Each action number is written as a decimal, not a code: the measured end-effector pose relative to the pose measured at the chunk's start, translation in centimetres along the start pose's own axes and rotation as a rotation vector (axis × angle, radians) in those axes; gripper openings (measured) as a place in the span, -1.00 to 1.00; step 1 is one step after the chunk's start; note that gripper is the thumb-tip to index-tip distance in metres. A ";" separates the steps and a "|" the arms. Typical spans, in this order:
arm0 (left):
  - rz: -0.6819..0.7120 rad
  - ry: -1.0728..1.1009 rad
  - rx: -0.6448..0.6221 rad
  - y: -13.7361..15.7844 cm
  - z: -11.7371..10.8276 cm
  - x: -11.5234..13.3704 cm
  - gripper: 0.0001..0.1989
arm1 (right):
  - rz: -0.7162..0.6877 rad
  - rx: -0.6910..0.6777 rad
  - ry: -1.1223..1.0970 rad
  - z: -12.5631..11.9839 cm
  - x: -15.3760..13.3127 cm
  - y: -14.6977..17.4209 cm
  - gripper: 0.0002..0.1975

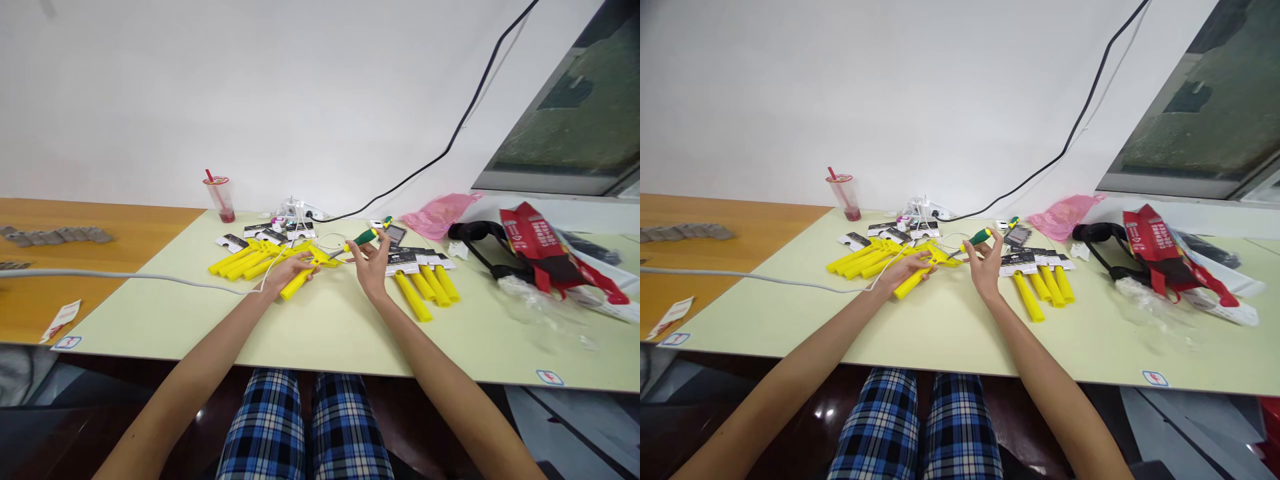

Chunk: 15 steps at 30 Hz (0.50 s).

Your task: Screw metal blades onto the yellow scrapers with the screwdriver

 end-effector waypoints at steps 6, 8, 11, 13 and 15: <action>-0.058 -0.002 -0.022 0.1 0.2 -0.3 -0.44 | 0.001 0.010 -0.005 -0.1 0.0 -0.1 -0.11; -0.075 0.019 -0.026 0.2 0.2 -0.4 -0.43 | 0.007 0.019 -0.012 -0.1 0.0 -0.1 -0.08; -0.088 0.046 -0.026 0.3 0.3 -0.3 -0.45 | 0.016 0.030 -0.027 -0.2 -0.2 -0.2 -0.08; -0.088 0.054 -0.018 0.3 0.3 -0.2 -0.43 | 0.015 0.039 -0.032 -0.2 -0.4 -0.2 -0.10; -0.083 0.058 -0.005 0.4 0.3 -0.1 -0.41 | 0.008 0.047 -0.034 -0.3 -0.6 -0.2 -0.12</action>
Point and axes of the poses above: each hand's wrist, its own y-axis away from the middle knuckle, its own z-axis out of the palm, x = y × z, the point moved 6 cm from there along -y, towards the middle knuckle, and after that the axes turned 6 degrees about -z, right-handed, at the moved point
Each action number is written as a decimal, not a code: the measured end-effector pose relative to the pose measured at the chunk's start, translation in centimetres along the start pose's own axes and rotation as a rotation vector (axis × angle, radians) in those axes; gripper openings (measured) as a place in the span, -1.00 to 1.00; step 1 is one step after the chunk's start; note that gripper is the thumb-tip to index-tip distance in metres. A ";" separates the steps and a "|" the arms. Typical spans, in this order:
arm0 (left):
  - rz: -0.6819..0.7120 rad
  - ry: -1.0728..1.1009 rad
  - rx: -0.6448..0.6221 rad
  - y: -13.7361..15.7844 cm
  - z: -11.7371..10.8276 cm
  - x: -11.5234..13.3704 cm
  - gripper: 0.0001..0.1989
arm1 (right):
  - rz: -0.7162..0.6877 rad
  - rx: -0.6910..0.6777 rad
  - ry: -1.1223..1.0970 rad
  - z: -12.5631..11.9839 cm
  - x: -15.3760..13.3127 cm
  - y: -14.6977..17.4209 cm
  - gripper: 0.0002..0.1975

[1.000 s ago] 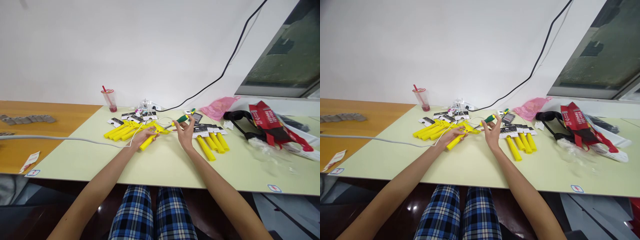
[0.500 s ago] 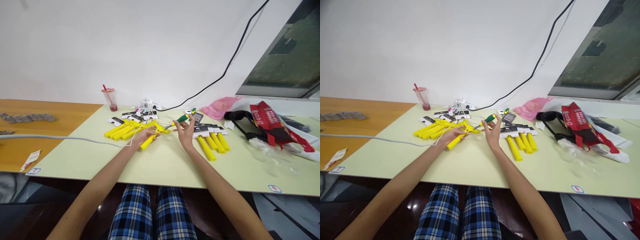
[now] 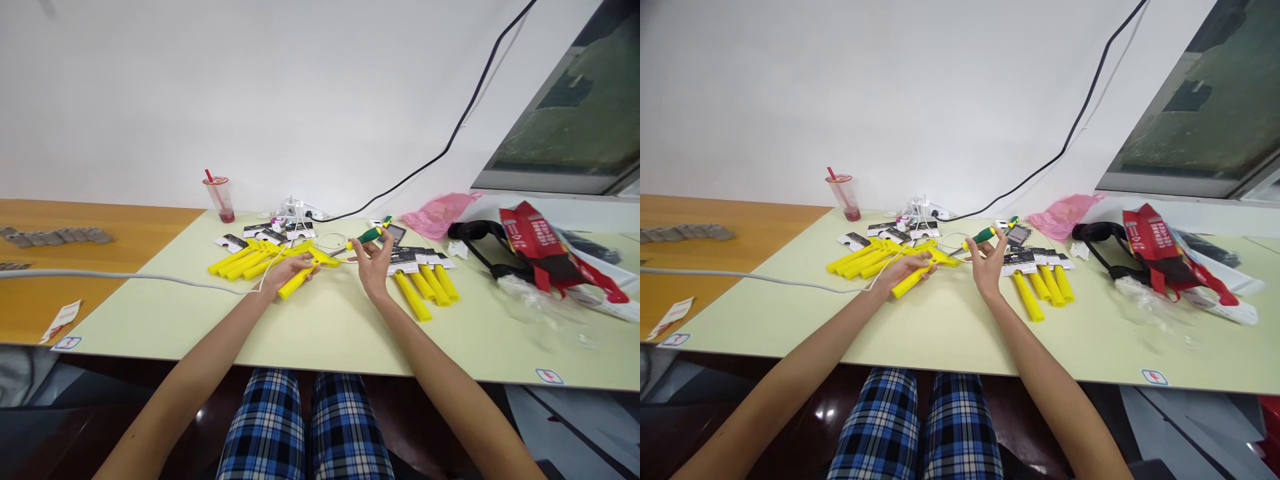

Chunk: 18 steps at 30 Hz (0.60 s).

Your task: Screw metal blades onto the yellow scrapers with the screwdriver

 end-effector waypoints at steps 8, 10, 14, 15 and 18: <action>0.019 0.007 0.014 -0.1 -0.1 0.0 -0.47 | -0.010 -0.009 0.008 -0.1 0.7 -0.1 -0.09; 0.024 0.004 0.012 -0.2 -0.2 -0.1 -0.48 | -0.025 -0.018 0.014 -0.1 0.9 -0.2 -0.08; 0.018 -0.004 0.004 -0.3 -0.4 -0.1 -0.49 | -0.055 -0.039 0.053 -0.1 1.2 -0.3 -0.08; 0.015 -0.009 0.000 -0.4 -0.4 -0.2 -0.49 | -0.066 -0.047 0.069 -0.1 1.2 -0.3 -0.10; 0.020 -0.046 -0.021 -0.5 -0.2 -0.2 -0.50 | -0.103 -0.071 0.116 0.0 1.1 -0.2 -0.15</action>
Point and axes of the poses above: each hand's wrist, its own y-axis away from the middle knuckle, its own z-axis out of the palm, x = y × z, the point moved 6 cm from there along -y, towards the middle knuckle, and after that the axes turned 6 degrees about -z, right-handed, at the moved point
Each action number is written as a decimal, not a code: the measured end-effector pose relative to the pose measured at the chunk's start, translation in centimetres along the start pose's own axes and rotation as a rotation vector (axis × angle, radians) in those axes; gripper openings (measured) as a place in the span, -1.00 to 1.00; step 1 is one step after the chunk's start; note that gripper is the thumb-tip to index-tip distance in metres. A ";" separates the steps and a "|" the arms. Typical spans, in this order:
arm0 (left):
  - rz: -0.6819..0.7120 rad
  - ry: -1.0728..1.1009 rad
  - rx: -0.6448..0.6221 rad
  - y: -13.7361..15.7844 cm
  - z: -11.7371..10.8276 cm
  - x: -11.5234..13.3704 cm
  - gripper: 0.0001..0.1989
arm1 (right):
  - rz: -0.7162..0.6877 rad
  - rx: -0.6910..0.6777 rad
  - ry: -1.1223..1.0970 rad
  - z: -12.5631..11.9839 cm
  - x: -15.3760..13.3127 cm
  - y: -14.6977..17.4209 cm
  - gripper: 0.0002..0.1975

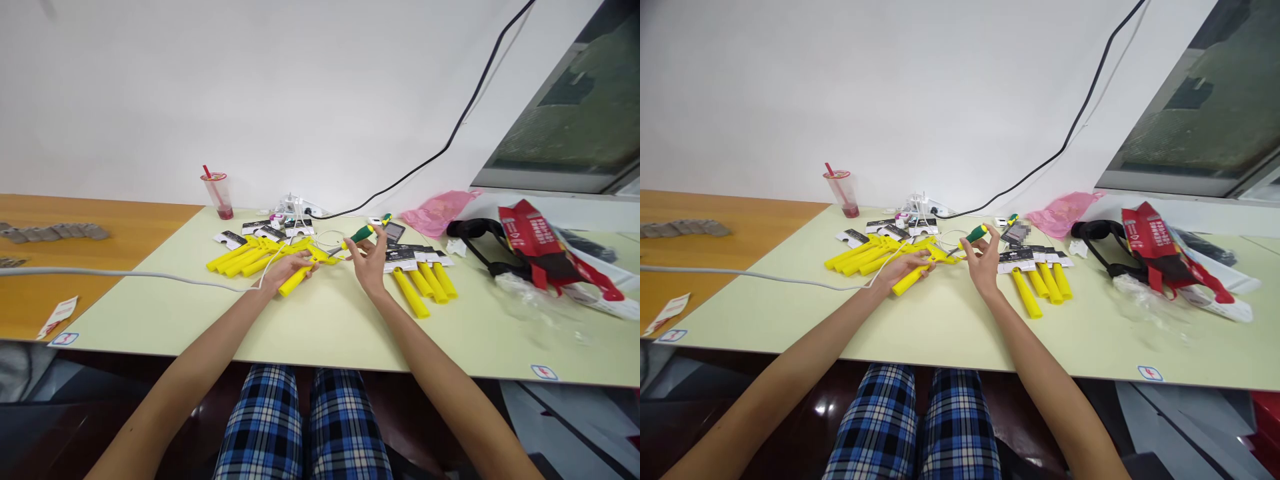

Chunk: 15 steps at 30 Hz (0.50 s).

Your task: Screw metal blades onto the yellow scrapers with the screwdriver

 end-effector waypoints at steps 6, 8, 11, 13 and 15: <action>0.052 -0.089 -0.007 -0.7 0.3 -0.4 -0.49 | -0.028 -0.077 0.072 0.3 -0.1 0.2 -0.15; 0.057 -0.113 0.000 -0.8 0.3 -0.6 -0.51 | -0.048 -0.108 0.089 0.4 -0.2 0.2 -0.17; 0.071 -0.143 0.009 -0.9 0.3 -0.7 -0.54 | -0.074 -0.132 0.119 0.5 -0.3 0.2 -0.19; 0.083 -0.149 0.010 -0.9 0.4 -0.7 -0.58 | -0.081 -0.140 0.132 0.6 -0.3 0.2 -0.17; 0.091 -0.153 0.003 -0.9 0.6 -0.7 -0.62 | -0.084 -0.150 0.130 0.7 -0.4 0.3 -0.15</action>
Point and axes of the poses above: each hand's wrist, its own y-axis away from the middle knuckle, its own z-axis out of the palm, x = y × z, the point moved 6 cm from there along -y, towards the middle knuckle, and after that the axes turned 6 degrees about -z, right-handed, at the moved point
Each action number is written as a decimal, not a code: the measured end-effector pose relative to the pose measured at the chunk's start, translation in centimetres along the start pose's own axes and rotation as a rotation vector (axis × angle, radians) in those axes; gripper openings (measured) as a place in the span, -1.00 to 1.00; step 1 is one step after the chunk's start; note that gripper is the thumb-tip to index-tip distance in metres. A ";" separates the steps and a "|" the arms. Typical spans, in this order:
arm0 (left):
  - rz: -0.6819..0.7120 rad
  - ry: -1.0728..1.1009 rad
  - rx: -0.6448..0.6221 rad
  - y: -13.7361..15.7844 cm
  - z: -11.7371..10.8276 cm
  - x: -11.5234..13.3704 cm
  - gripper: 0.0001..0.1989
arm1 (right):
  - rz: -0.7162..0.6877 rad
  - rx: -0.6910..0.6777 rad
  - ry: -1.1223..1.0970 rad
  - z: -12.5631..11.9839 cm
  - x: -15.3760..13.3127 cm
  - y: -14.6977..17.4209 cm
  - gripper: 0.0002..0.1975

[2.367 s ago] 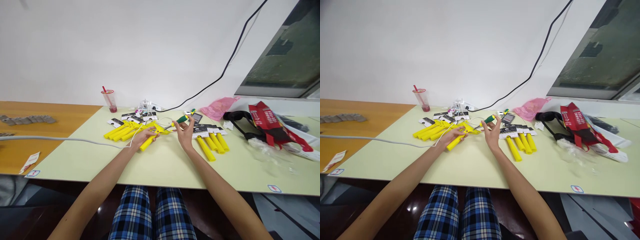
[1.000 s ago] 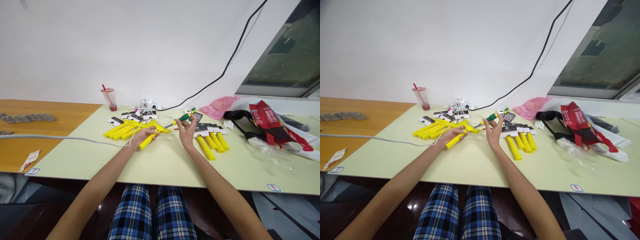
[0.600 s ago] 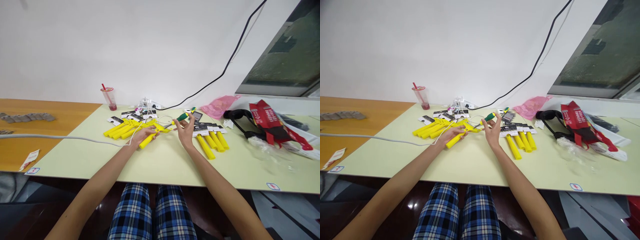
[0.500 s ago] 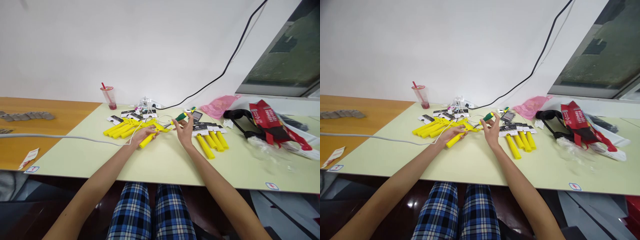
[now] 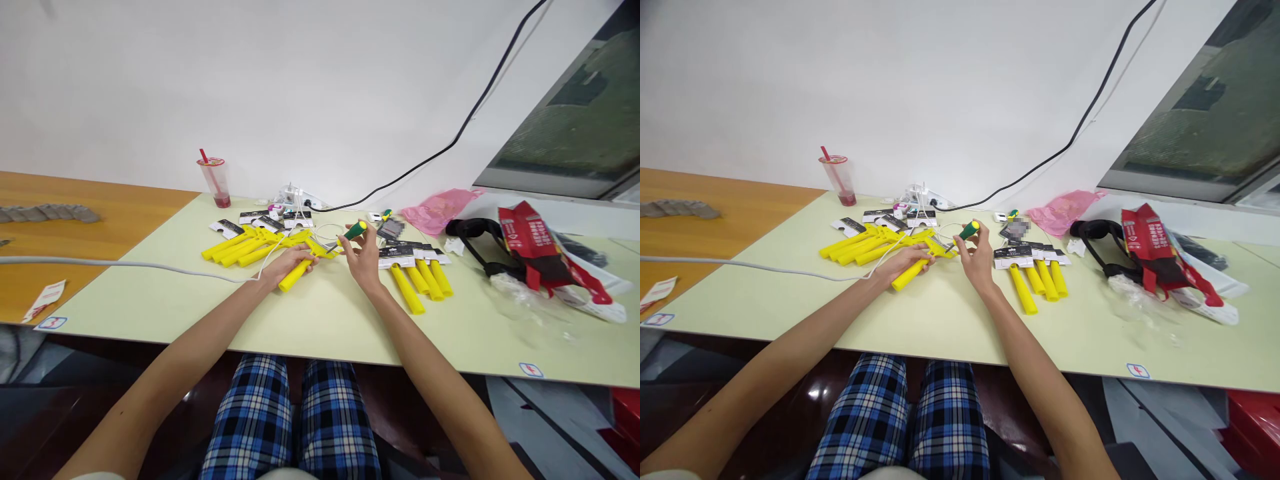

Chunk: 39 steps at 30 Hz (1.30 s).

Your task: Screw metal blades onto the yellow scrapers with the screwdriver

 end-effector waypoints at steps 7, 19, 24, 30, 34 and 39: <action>-0.012 0.006 0.010 -0.1 0.0 -0.3 -0.63 | -0.026 -0.015 0.027 -0.3 -0.2 -0.1 -0.17; 0.050 0.021 0.063 -0.2 -0.3 -0.1 -0.66 | -0.001 -0.030 -0.094 -0.1 -0.9 0.1 -0.25; 0.046 0.047 0.088 0.2 0.1 0.1 -0.64 | 0.011 0.070 -0.010 -0.7 -0.6 -0.2 -0.23; 0.043 0.067 0.118 0.4 0.1 0.1 -0.60 | 0.030 0.054 -0.013 -0.8 -0.6 -0.3 -0.30; 0.058 0.080 0.139 0.3 -0.2 0.1 -0.58 | 0.055 0.032 -0.041 -0.6 -0.7 -0.2 -0.25; 0.086 0.083 0.154 0.5 -0.4 0.1 -0.55 | 0.050 0.036 -0.098 -0.3 -0.9 0.0 -0.21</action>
Point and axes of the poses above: each hand's wrist, its own y-axis away from the middle knuckle, its own z-axis out of the palm, x = y × z, the point moved 6 cm from there along -y, towards the middle knuckle, and after that the axes turned 6 degrees about -z, right-handed, at the moved point
